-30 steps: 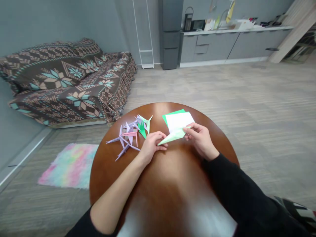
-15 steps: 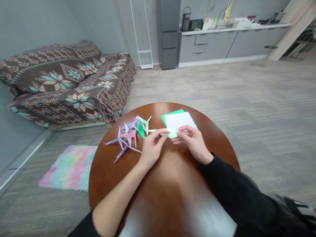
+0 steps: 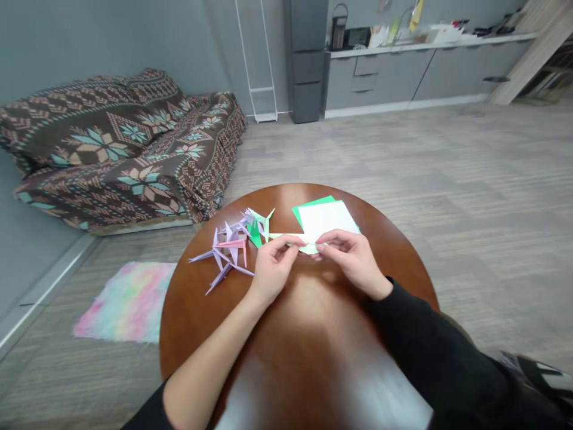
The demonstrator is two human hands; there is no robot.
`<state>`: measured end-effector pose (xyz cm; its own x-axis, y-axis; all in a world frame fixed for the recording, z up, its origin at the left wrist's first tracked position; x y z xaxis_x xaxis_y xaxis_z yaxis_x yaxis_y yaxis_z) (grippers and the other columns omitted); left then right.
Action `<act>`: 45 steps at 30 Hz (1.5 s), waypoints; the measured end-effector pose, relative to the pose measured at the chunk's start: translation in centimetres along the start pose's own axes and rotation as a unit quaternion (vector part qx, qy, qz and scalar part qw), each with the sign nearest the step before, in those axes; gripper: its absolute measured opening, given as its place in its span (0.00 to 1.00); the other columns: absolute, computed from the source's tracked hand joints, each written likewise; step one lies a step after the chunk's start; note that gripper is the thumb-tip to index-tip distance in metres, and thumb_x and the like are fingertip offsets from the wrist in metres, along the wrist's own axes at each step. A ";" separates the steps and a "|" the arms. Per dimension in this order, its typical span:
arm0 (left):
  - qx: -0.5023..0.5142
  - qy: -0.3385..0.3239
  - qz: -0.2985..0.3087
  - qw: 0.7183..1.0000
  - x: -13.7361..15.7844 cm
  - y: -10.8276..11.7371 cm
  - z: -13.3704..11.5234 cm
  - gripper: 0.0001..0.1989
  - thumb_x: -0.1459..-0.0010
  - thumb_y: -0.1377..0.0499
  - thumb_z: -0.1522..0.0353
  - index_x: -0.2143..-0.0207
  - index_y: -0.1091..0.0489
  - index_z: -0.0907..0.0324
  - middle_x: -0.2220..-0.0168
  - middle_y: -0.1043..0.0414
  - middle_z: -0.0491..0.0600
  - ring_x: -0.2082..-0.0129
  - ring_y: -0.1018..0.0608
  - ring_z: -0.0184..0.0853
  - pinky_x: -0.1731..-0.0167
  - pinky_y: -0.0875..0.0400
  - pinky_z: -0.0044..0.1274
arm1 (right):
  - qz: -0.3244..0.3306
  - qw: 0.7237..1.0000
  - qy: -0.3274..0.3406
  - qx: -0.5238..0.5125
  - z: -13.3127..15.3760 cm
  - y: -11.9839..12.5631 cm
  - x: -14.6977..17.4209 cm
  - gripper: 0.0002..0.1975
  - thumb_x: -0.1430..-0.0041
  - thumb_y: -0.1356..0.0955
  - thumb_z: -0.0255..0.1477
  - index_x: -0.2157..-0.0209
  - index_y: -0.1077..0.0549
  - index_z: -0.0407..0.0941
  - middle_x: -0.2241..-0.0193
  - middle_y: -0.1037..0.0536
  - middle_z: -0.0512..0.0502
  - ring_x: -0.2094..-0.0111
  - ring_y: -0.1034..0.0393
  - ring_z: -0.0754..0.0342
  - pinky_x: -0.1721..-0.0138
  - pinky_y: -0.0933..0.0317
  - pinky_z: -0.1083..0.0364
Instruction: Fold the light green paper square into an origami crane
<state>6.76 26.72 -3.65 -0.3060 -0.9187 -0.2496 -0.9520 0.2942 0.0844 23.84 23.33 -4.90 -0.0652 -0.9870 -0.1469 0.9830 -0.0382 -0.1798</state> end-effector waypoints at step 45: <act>0.096 0.028 -0.009 0.995 0.4 -0.8 0.5 0.06 0.47 0.31 0.68 0.70 0.23 0.62 0.69 0.20 0.49 0.70 0.17 0.35 0.63 0.20 0.26 | -0.035 0.991 0.096 0.082 -0.1 -0.3 0.9 0.07 0.44 0.25 0.29 0.73 0.24 0.45 0.72 0.18 0.47 0.70 0.21 0.51 0.67 0.28 0.53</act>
<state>7.41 26.26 -4.27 -0.2931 -0.9360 -0.1949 -0.9424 0.3172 -0.1059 23.46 22.50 -5.12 -0.1507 -0.9338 -0.3246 0.9885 -0.1466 -0.0372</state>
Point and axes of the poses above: each hand's wrist, its own x-axis away from the middle knuckle, its own y-axis out of the back of the hand, z = x × y, the point moved 3 cm from there along -x, towards the middle knuckle
